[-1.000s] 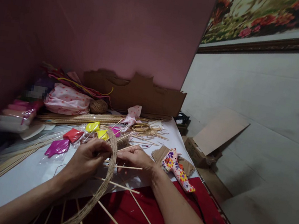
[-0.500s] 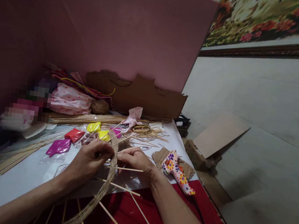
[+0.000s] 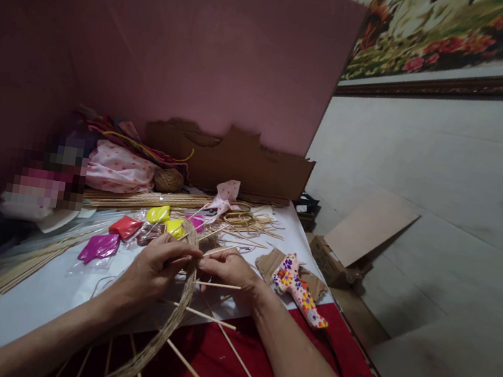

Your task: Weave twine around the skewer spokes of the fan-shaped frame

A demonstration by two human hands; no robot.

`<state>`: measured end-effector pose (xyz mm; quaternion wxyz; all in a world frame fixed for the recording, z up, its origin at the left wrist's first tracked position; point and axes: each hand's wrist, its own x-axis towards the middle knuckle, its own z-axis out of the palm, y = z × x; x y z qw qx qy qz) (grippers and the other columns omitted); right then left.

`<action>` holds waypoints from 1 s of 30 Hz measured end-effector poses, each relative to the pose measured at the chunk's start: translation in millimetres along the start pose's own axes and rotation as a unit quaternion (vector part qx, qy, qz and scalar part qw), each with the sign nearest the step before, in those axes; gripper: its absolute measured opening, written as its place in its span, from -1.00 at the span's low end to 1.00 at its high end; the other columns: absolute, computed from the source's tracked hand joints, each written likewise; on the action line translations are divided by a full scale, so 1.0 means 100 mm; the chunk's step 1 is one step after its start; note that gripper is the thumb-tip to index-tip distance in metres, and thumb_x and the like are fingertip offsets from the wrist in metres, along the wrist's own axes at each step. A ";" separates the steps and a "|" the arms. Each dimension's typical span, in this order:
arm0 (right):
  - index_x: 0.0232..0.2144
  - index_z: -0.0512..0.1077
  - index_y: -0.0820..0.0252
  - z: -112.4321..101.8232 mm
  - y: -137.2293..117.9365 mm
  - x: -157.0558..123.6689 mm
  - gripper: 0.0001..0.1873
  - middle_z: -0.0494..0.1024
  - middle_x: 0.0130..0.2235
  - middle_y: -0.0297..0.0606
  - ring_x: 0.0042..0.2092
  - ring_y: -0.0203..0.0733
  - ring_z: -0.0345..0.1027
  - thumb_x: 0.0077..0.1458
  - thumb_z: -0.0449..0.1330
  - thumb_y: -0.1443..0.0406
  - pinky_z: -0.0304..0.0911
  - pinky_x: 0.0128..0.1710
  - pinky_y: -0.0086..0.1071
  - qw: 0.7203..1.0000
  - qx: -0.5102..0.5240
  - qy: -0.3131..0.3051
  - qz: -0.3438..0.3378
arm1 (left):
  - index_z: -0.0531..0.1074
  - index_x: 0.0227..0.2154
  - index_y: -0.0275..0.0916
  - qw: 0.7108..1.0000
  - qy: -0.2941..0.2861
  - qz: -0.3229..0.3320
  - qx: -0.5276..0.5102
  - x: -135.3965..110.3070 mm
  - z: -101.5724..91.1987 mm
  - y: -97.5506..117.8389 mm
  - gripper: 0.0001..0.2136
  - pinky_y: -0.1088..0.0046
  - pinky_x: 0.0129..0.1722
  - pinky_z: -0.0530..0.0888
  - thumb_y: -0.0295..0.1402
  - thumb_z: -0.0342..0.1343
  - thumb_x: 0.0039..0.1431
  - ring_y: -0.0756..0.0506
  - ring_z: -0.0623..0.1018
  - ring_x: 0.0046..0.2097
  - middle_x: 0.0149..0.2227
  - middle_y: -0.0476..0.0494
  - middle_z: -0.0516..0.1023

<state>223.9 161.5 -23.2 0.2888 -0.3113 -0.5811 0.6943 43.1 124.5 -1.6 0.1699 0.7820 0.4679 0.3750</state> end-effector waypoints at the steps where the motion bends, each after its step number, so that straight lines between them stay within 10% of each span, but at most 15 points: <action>1: -0.47 0.46 0.33 0.00 0.01 0.00 -0.68 0.45 -0.60 -0.34 -0.61 -0.39 0.28 -0.08 0.27 0.13 0.13 -0.62 -0.53 1.000 0.000 0.000 -0.002 | 0.52 -0.29 -0.14 1.000 0.001 -0.004 0.001 0.00 0.00 0.01 -0.79 0.32 -0.32 0.27 -0.40 -0.03 0.15 -0.13 0.35 -0.30 -0.42 -0.12 0.43; 30: -0.38 0.52 0.33 -0.02 -0.14 -0.06 -0.66 0.47 -0.50 -0.32 -0.51 -0.41 0.30 -0.10 0.29 0.12 0.14 -0.56 -0.54 0.998 -0.054 0.012 -0.002 | 0.53 -0.54 -0.15 0.994 0.066 -0.016 -0.083 -0.01 0.04 -0.06 -0.79 0.40 -0.35 0.33 -0.52 0.03 0.00 -0.05 0.42 -0.35 -0.49 -0.06 0.44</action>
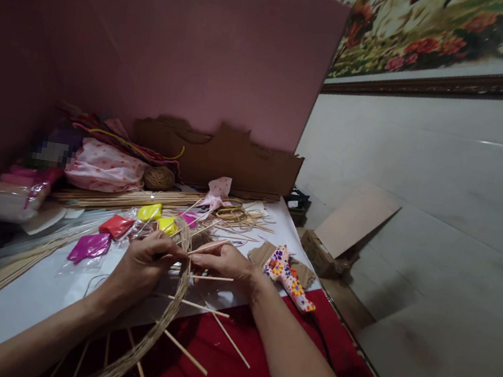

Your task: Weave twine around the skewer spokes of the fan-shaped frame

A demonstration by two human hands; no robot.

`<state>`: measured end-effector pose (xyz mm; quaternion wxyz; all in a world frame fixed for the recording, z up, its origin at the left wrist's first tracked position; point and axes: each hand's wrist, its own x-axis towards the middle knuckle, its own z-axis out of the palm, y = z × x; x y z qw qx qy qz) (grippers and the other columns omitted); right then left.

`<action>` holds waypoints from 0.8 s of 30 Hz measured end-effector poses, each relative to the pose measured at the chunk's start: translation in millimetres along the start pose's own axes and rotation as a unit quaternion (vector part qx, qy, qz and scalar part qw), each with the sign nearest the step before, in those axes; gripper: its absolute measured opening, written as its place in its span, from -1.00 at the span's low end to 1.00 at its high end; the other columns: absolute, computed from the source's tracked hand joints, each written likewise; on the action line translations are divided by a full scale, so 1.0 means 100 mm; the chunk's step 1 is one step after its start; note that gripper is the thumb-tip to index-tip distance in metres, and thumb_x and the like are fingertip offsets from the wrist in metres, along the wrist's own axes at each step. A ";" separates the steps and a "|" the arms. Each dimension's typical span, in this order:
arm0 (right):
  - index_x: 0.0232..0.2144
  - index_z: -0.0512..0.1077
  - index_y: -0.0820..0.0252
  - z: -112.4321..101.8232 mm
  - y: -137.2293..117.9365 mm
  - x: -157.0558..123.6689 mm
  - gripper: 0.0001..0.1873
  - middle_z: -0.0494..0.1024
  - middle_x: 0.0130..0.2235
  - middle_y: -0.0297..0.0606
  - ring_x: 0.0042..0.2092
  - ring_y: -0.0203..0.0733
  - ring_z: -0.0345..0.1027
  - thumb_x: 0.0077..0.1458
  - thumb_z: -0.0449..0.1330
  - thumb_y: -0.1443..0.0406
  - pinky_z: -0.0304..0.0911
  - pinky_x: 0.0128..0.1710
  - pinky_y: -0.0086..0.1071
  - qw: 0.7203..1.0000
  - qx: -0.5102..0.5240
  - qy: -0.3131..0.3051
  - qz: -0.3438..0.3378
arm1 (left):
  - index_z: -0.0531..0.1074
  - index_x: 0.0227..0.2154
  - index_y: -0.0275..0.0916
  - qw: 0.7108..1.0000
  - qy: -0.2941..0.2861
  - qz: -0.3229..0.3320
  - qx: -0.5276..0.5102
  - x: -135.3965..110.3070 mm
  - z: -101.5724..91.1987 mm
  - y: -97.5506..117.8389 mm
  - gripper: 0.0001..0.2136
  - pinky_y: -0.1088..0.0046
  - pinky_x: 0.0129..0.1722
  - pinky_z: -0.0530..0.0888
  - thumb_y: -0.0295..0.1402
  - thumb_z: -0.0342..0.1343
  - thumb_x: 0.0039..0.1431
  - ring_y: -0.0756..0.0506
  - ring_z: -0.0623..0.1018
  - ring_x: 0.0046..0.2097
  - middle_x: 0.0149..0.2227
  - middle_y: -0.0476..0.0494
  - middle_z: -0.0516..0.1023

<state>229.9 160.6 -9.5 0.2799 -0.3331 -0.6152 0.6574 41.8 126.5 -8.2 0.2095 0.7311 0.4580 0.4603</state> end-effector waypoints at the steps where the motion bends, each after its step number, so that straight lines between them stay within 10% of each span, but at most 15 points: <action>1: -0.38 0.52 0.33 -0.01 -0.02 -0.01 -0.68 0.49 -0.49 -0.30 -0.51 -0.41 0.30 -0.08 0.28 0.14 0.14 -0.56 -0.55 1.000 -0.008 0.006 0.000 | 0.53 -0.54 -0.15 1.000 -0.001 0.001 0.005 0.00 0.00 0.00 -0.79 0.40 -0.35 0.33 -0.52 0.03 0.00 -0.05 0.42 -0.35 -0.49 -0.06 0.44; 9: -0.40 0.46 0.31 -0.24 -0.41 -0.47 -0.70 0.55 -0.35 -0.14 -0.51 -0.39 0.30 -0.04 0.20 0.14 0.09 -0.66 -0.58 0.969 -0.088 0.232 -0.014 | 0.54 -0.54 -0.14 1.000 0.003 0.016 0.006 0.03 -0.04 -0.01 -0.82 0.40 -0.34 0.35 -0.47 0.04 0.00 -0.05 0.43 -0.38 -0.50 -0.04 0.49; 14: -0.40 0.45 0.25 -0.61 -0.44 -0.98 -0.70 0.54 -0.39 -0.20 -0.47 -0.30 0.32 0.07 0.03 0.15 0.19 -0.50 -0.45 0.812 -0.370 0.450 -0.013 | 0.54 -0.54 -0.16 1.000 -0.011 -0.005 -0.007 0.06 -0.06 -0.03 -0.85 0.41 -0.35 0.36 -0.41 0.06 -0.01 -0.06 0.46 -0.37 -0.48 -0.05 0.52; 24: -0.11 0.41 0.26 -0.49 0.06 -1.14 -0.53 0.43 -0.14 -0.04 -0.11 -0.01 0.31 -0.05 0.19 0.12 0.15 -0.20 -0.30 0.697 -0.586 0.384 0.153 | 0.53 -0.49 -0.18 1.000 -0.026 -0.005 -0.007 0.07 -0.06 -0.13 -0.84 0.38 -0.30 0.37 -0.38 0.04 0.01 -0.08 0.49 -0.35 -0.45 -0.07 0.54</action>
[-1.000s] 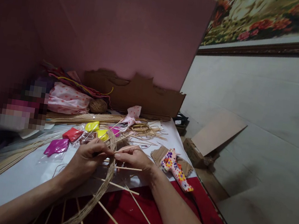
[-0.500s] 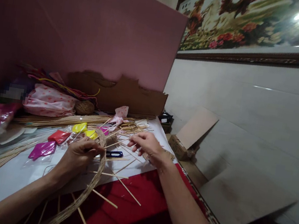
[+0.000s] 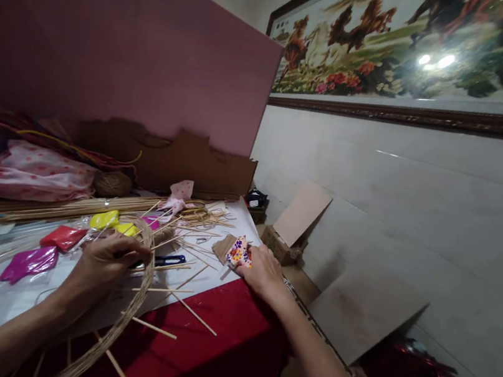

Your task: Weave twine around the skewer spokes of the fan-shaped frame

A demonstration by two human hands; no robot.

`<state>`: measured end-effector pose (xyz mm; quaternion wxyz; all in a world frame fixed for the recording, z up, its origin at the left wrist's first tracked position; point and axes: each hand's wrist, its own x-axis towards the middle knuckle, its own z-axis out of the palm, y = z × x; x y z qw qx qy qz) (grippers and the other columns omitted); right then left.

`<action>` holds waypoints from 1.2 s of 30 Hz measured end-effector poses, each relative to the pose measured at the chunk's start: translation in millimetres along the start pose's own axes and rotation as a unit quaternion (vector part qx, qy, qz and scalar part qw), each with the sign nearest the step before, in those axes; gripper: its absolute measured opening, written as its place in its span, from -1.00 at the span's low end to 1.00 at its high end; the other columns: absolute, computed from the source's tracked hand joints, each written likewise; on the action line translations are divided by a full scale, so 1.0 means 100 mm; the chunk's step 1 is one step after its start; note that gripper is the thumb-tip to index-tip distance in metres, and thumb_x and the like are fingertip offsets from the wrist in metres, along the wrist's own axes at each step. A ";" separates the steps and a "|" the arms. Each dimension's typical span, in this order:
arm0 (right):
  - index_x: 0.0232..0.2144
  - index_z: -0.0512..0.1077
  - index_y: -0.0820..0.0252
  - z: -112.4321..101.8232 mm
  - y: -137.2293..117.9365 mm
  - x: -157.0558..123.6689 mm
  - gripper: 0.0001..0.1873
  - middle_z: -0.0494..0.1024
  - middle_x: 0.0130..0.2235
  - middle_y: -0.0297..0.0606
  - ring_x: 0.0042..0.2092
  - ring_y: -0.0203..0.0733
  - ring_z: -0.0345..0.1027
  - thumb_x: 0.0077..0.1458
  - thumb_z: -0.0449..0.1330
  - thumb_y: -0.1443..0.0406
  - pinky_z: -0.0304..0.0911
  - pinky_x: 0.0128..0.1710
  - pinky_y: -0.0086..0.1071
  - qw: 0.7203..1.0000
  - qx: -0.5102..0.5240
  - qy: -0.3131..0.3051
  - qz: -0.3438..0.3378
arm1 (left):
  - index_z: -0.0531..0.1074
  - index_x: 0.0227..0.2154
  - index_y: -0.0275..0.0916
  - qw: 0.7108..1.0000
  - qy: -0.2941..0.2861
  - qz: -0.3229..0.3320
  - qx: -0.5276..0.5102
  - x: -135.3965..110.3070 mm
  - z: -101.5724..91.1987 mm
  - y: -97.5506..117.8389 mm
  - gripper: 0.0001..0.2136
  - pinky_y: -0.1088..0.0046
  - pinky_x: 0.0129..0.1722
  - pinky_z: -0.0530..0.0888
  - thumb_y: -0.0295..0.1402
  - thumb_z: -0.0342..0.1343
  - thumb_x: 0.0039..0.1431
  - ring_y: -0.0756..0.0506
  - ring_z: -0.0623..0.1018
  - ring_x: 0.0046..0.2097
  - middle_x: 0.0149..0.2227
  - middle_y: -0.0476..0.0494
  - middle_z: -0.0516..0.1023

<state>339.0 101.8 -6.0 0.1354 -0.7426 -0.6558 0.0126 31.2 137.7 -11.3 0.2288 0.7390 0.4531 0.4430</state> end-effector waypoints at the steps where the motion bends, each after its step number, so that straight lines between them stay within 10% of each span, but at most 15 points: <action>1: -0.10 0.40 0.28 0.03 -0.01 -0.01 -0.54 0.42 -0.14 -0.02 -0.12 -0.02 0.32 -0.03 0.17 0.13 0.15 -0.19 -0.31 1.000 0.006 0.004 0.004 | 0.54 -0.49 -0.18 1.000 0.002 -0.002 0.002 0.00 0.00 -0.01 -0.84 0.38 -0.31 0.37 -0.37 0.04 0.01 -0.08 0.49 -0.35 -0.45 -0.06 0.53; 10: -0.19 0.37 0.26 0.06 0.05 -0.01 -0.70 0.48 -0.18 -0.10 -0.17 -0.10 0.33 -0.04 0.13 0.32 0.13 -0.19 -0.36 0.996 0.080 0.033 -0.035 | 0.54 -0.49 -0.15 1.000 0.006 -0.009 0.012 0.01 -0.01 -0.02 -0.84 0.38 -0.30 0.37 -0.36 0.05 0.01 -0.08 0.48 -0.35 -0.45 -0.05 0.54; 22: -0.30 0.32 0.24 0.03 0.26 0.07 -0.56 0.38 -0.51 -0.32 -0.52 -0.28 0.24 0.11 -0.09 -0.01 0.10 -0.55 -0.44 0.958 0.286 0.031 -0.004 | 0.54 -0.49 -0.17 1.000 0.005 0.000 -0.005 0.00 0.00 0.01 -0.83 0.39 -0.30 0.38 -0.41 0.03 0.01 -0.07 0.49 -0.36 -0.45 -0.05 0.55; 27: -0.34 0.37 0.24 -0.20 0.09 -0.13 -0.57 0.23 -0.63 -0.43 -0.64 -0.38 0.01 0.06 0.03 -0.02 -0.05 -0.66 -0.46 0.865 0.501 0.037 0.009 | 0.54 -0.51 -0.17 1.000 0.010 0.011 0.012 -0.02 0.02 0.01 -0.81 0.40 -0.31 0.38 -0.46 0.02 0.01 -0.06 0.47 -0.36 -0.46 -0.06 0.52; 36: -0.37 0.39 0.28 -0.65 -0.83 -0.37 -0.66 0.53 -0.45 -0.16 -0.70 -0.45 0.01 0.06 0.07 0.09 -0.15 -0.73 -0.47 0.745 0.610 -0.267 -0.049 | 0.54 -0.52 -0.17 0.999 0.027 0.007 0.028 -0.05 0.03 0.02 -0.82 0.40 -0.34 0.37 -0.48 0.04 0.01 -0.06 0.45 -0.35 -0.46 -0.08 0.48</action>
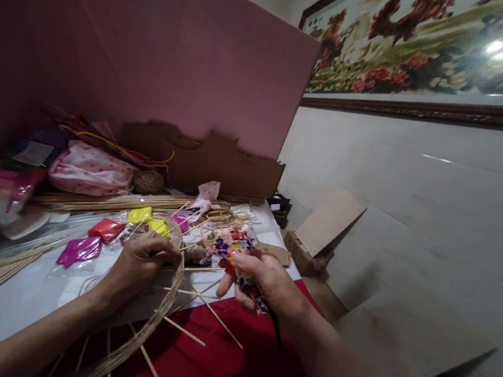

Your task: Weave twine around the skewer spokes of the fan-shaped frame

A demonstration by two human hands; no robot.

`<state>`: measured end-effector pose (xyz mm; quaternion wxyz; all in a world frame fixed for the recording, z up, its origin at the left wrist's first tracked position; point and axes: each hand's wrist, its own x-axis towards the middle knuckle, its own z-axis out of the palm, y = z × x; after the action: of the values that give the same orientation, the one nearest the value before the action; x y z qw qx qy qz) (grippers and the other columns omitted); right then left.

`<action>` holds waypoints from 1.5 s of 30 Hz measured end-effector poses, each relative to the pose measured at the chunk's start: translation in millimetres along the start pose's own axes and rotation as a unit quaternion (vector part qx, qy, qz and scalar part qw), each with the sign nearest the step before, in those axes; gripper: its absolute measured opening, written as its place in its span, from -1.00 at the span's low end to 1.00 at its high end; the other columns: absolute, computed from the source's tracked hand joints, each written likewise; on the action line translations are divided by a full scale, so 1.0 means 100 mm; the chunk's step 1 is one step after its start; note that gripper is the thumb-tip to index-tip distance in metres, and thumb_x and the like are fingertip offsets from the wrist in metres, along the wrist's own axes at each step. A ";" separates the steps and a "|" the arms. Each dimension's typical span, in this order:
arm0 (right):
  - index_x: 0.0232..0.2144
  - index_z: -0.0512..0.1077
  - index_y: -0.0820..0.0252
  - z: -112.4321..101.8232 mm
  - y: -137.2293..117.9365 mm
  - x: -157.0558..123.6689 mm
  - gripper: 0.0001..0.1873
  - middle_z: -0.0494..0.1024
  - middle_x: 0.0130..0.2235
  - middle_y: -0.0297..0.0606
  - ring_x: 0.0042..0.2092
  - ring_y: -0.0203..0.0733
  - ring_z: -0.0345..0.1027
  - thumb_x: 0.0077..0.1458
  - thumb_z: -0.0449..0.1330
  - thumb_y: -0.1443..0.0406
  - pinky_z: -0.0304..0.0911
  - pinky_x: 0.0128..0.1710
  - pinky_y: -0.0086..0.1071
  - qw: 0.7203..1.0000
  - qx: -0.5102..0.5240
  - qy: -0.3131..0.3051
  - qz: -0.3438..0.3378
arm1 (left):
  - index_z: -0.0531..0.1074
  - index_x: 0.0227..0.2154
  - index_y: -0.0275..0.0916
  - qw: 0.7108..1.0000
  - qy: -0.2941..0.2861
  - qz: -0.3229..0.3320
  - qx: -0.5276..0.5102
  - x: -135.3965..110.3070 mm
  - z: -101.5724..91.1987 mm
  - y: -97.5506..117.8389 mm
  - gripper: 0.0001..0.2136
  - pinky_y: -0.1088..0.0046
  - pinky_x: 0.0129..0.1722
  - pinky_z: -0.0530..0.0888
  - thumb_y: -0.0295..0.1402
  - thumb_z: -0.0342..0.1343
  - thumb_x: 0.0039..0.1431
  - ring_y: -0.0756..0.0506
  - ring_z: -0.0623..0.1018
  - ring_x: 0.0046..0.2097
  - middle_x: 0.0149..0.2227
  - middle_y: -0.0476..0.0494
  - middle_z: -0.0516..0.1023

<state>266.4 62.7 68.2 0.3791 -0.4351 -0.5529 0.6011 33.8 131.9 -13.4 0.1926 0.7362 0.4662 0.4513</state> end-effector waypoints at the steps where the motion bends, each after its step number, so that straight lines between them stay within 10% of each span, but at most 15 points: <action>1: -0.42 0.38 0.27 0.04 -0.01 0.06 -0.66 0.53 -0.48 -0.17 -0.71 -0.45 -0.01 0.06 0.06 0.09 -0.15 -0.74 -0.48 1.000 -0.001 -0.013 0.014 | 0.54 -0.52 -0.17 1.000 0.000 -0.001 0.000 0.00 0.00 0.01 -0.82 0.40 -0.34 0.36 -0.48 0.05 0.01 -0.07 0.45 -0.35 -0.46 -0.08 0.48; 16: -0.70 0.37 0.31 0.18 0.03 0.43 -0.50 0.23 -0.80 -0.35 -0.74 -0.44 -0.06 0.14 -0.06 0.17 -0.16 -0.74 -0.52 0.993 -0.075 -0.029 0.088 | 0.53 -0.54 -0.16 1.000 0.006 0.002 -0.003 -0.02 0.00 -0.03 -0.82 0.42 -0.36 0.33 -0.50 0.06 0.00 -0.05 0.43 -0.38 -0.48 -0.05 0.49; 45: -0.66 0.27 0.26 0.23 -0.05 0.46 -0.59 0.34 -0.69 -0.33 -0.73 -0.46 0.00 0.17 -0.11 0.26 -0.09 -0.71 -0.51 0.986 -0.139 -0.047 0.076 | 0.53 -0.54 -0.17 1.000 0.008 0.006 -0.025 -0.03 0.02 -0.05 -0.81 0.40 -0.37 0.33 -0.48 0.02 -0.01 -0.05 0.42 -0.39 -0.47 -0.08 0.44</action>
<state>229.7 98.3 68.3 0.2416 -0.4953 -0.6141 0.5650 32.7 132.3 -19.6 0.2044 0.7304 0.4519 0.4697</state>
